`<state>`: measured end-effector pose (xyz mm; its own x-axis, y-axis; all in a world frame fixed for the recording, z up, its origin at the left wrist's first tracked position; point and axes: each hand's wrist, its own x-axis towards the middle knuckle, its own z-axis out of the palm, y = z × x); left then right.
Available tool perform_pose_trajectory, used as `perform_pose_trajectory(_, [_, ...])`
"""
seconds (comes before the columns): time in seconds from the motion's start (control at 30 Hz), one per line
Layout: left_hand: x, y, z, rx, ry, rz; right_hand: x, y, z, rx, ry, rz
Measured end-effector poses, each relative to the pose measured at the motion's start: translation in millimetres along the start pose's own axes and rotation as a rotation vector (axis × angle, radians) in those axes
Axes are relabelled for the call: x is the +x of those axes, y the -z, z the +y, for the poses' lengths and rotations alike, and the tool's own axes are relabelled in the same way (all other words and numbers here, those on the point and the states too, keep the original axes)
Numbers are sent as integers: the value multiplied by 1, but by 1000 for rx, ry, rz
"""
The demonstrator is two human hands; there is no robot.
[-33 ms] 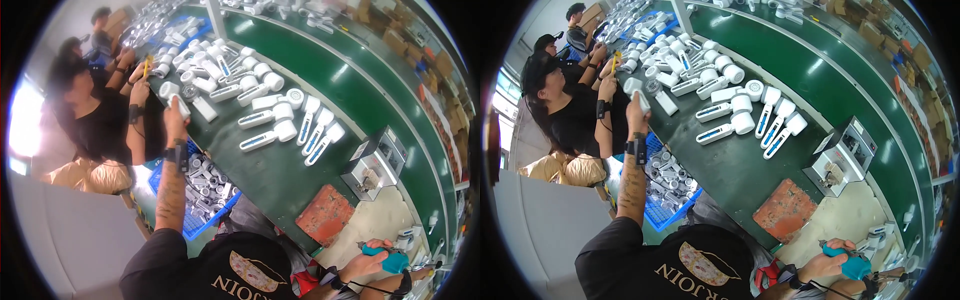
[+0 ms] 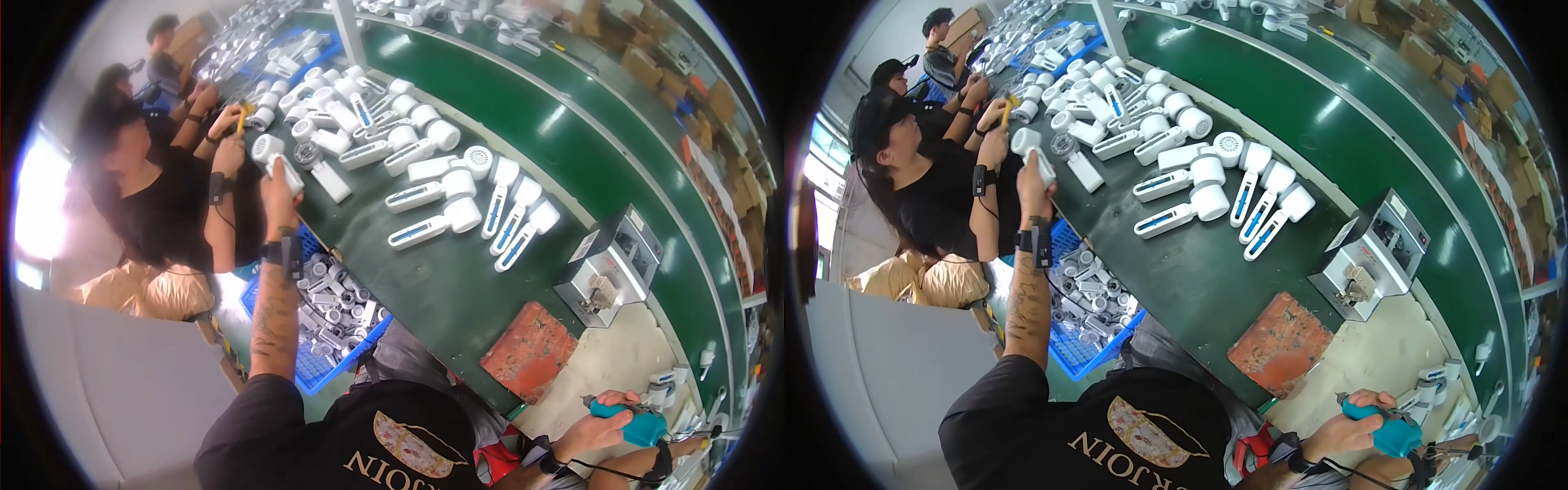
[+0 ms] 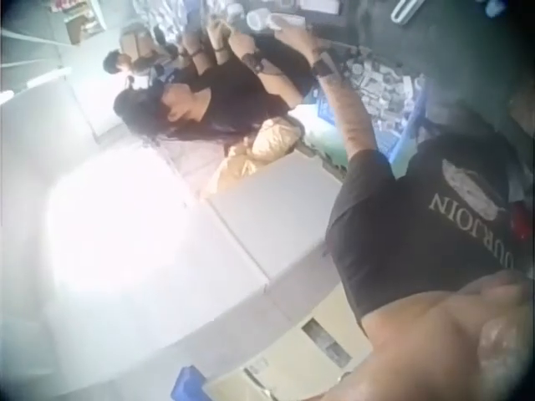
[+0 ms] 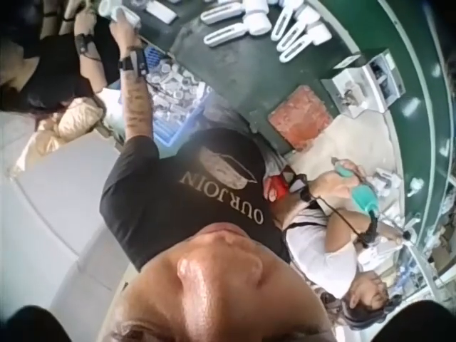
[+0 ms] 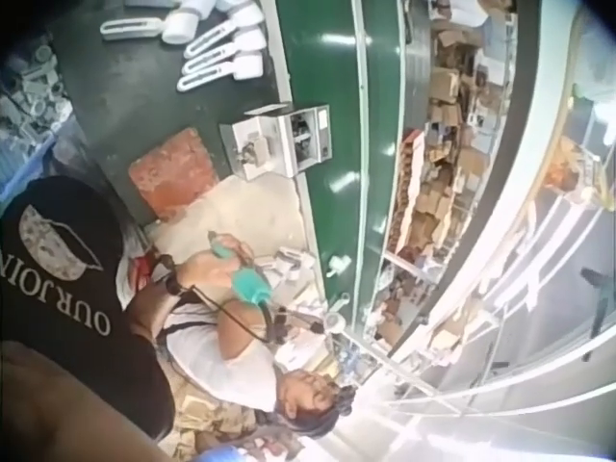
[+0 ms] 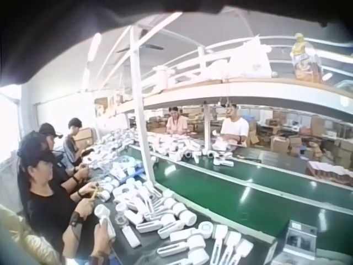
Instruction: The person picks up a white fan component, places it on a red block, and uses a teal power screwdriver to join the parts. They then set the assembled component aside on the workbench and reach for the next one to repeat the process.
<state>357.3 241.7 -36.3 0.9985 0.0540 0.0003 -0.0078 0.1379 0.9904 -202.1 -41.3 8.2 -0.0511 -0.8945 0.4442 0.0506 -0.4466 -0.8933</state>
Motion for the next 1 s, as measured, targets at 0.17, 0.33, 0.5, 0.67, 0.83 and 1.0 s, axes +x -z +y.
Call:
perform_pose_trajectory(0.17, [113,57,-45,1839,-1195,-12,-7,22,4,-124,80,48])
perform_pose_trajectory(0.33, [122,24,-48,1992,-592,-192,-11,10,10,-17,30,49])
perform_pose_trajectory(0.5, [19,-34,6,660,-761,-52,-9,8,-13,-32,-43,-56])
perform_pose_trajectory(0.67, [-190,-162,23,450,-944,-553,-15,24,-8,-10,-44,-93])
perform_pose_trajectory(0.83, [-305,-180,21,358,-949,-1062,-24,33,-11,-17,-119,-128])
perform_pose_trajectory(1.0, [-326,-167,2,347,-928,-1136,-26,29,-6,-65,-66,-128])
